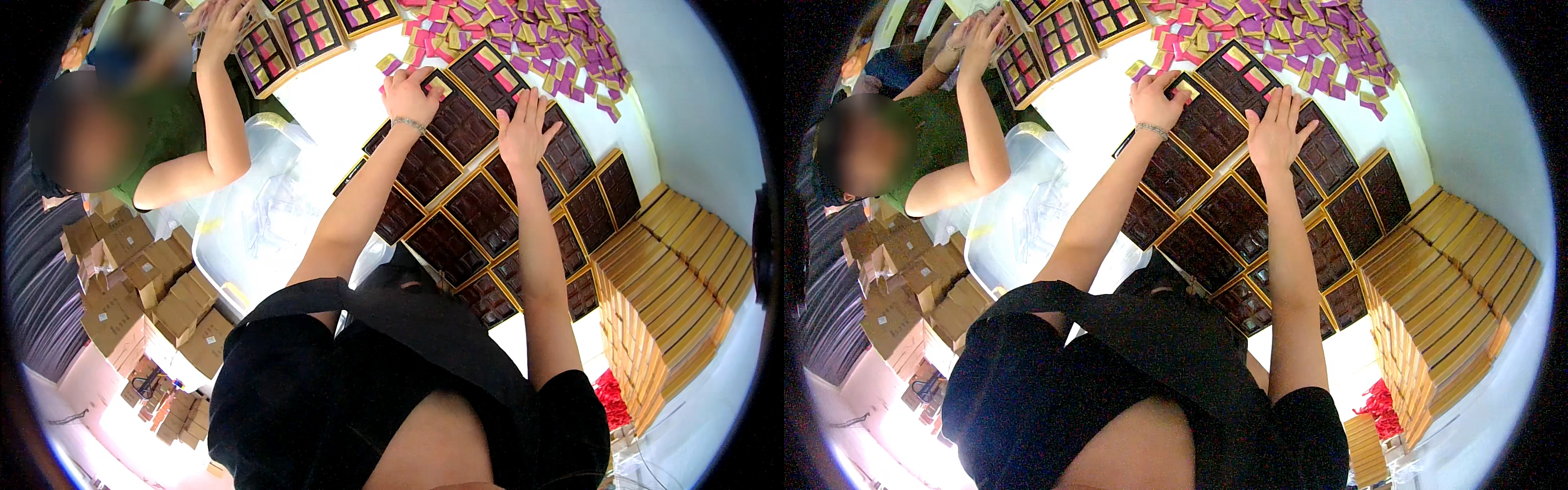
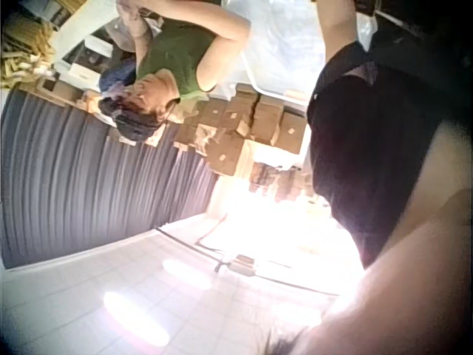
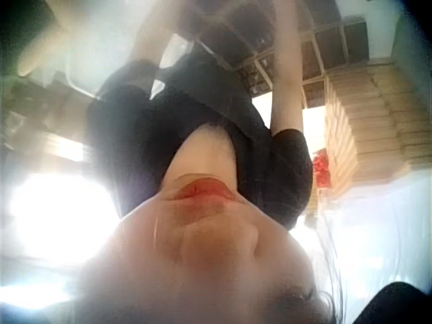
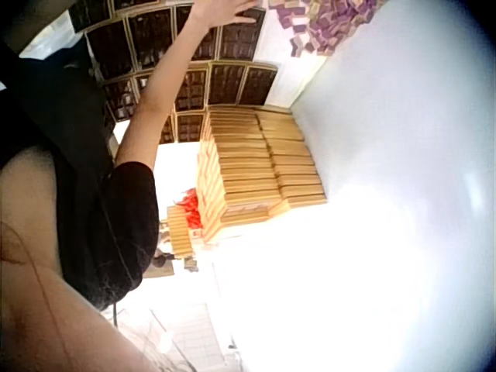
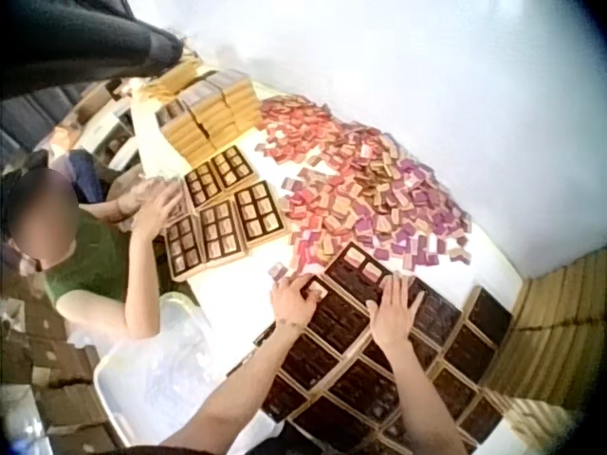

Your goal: The person places small pink and yellow wrapped chocolates into the compartments of dark brown cardboard trays. They handle the trays one by one, filling them and then stacking the completed units on the table. A coworker is visible in the background performing similar assembly tasks.

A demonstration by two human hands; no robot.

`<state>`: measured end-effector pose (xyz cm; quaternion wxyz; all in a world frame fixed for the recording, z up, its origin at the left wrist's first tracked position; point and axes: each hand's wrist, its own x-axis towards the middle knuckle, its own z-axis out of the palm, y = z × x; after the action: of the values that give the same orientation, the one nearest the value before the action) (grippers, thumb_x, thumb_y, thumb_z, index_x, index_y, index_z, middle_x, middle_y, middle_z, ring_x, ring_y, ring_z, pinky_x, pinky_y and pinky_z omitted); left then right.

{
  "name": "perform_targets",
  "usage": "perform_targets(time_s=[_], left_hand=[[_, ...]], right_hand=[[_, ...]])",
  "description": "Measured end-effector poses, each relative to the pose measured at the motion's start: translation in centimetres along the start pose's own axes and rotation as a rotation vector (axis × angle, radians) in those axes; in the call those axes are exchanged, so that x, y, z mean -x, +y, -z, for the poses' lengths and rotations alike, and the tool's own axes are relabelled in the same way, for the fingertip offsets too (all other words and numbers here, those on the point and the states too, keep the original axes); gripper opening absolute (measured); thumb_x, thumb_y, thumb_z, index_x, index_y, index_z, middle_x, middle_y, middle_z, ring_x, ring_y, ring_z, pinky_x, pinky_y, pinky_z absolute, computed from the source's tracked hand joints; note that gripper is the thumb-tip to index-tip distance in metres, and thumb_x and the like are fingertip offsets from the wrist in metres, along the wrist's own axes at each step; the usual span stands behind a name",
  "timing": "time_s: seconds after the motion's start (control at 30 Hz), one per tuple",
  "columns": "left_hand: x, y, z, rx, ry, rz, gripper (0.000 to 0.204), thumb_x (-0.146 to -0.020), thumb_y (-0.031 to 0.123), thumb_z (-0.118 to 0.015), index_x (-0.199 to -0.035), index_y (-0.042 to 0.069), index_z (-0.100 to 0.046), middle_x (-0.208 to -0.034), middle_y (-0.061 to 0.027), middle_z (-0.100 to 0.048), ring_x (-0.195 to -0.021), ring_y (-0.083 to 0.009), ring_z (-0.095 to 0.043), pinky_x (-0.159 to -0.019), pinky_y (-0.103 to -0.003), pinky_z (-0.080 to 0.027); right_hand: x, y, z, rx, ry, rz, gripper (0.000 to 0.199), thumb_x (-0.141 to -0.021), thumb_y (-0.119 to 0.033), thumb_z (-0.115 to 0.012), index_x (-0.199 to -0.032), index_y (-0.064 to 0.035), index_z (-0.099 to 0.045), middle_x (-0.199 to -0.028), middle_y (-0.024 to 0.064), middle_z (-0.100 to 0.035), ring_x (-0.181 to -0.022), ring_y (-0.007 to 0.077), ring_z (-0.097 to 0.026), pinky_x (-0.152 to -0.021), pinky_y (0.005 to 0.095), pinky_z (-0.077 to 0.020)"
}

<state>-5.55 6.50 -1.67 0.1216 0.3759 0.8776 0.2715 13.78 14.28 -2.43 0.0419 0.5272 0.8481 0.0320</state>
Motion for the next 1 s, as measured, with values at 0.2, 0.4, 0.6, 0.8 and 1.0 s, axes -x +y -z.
perform_targets(time_s=[0.2, 0.4, 0.6, 0.8, 1.0], left_hand=[[-5.7, -5.0, -0.6, -0.1, 0.199, -0.053, 0.038, -0.073, 0.042, -0.072, -0.097, 0.012, -0.072, -0.103, -0.0116, -0.064, -0.104, -0.0287, -0.053, -0.089, -0.041, -0.042], [-9.2, -2.0, 0.9, -0.311, -0.101, 0.046, 0.048, -0.067, 0.045, -0.076, -0.099, 0.01, -0.07, -0.118, -0.0108, -0.056, -0.118, -0.03, -0.044, -0.097, -0.046, -0.038], [-9.9, -2.3, 0.7, -0.465, -0.047, -0.166, 0.034, -0.074, 0.029, -0.072, -0.102, 0.009, -0.07, -0.113, -0.0091, -0.06, -0.094, -0.0262, -0.061, -0.087, -0.047, -0.044], [-6.3, -7.0, 6.7, 0.018, 0.058, -0.487, 0.017, -0.079, 0.02, -0.068, -0.094, 0.013, -0.072, -0.099, -0.0072, -0.065, -0.077, -0.0215, -0.064, -0.077, -0.04, -0.05], [-2.7, -7.0, 6.3, 0.293, -0.63, -0.454, 0.02, -0.076, 0.008, -0.075, -0.096, 0.006, -0.07, -0.086, -0.0048, -0.069, -0.076, -0.0119, -0.064, -0.071, -0.026, -0.052]], right_hand=[[-5.2, -3.8, 2.5, -0.49, 0.425, 0.282, 0.021, -0.078, -0.013, -0.067, -0.099, -0.0098, -0.064, -0.095, 0.0038, -0.063, -0.092, 0.0229, -0.057, -0.081, 0.0426, -0.0429], [-11.3, -11.8, 2.3, -0.084, 0.432, 0.402, 0.009, -0.077, -0.014, -0.062, -0.08, -0.0099, -0.069, -0.093, 0.0068, -0.06, -0.093, 0.0244, -0.055, -0.079, 0.0425, -0.0396], [-14.1, -10.8, 0.3, -0.356, 0.469, 0.555, 0.015, -0.084, -0.018, -0.059, -0.086, -0.008, -0.07, -0.092, 0.0087, -0.062, -0.093, 0.028, -0.059, -0.076, 0.0419, -0.0458], [-5.1, -5.7, 4.0, -0.838, 0.123, 0.129, 0.023, -0.082, -0.025, -0.067, -0.099, -0.0094, -0.069, -0.079, 0.0111, -0.067, -0.075, 0.0283, -0.065, -0.069, 0.0414, -0.0499], [1.9, -3.6, 0.5, -1.086, -0.037, -0.065, 0.022, -0.08, -0.01, -0.071, -0.101, -0.0058, -0.067, -0.084, 0.0098, -0.07, -0.075, 0.0196, -0.068, -0.068, 0.0307, -0.0523]])
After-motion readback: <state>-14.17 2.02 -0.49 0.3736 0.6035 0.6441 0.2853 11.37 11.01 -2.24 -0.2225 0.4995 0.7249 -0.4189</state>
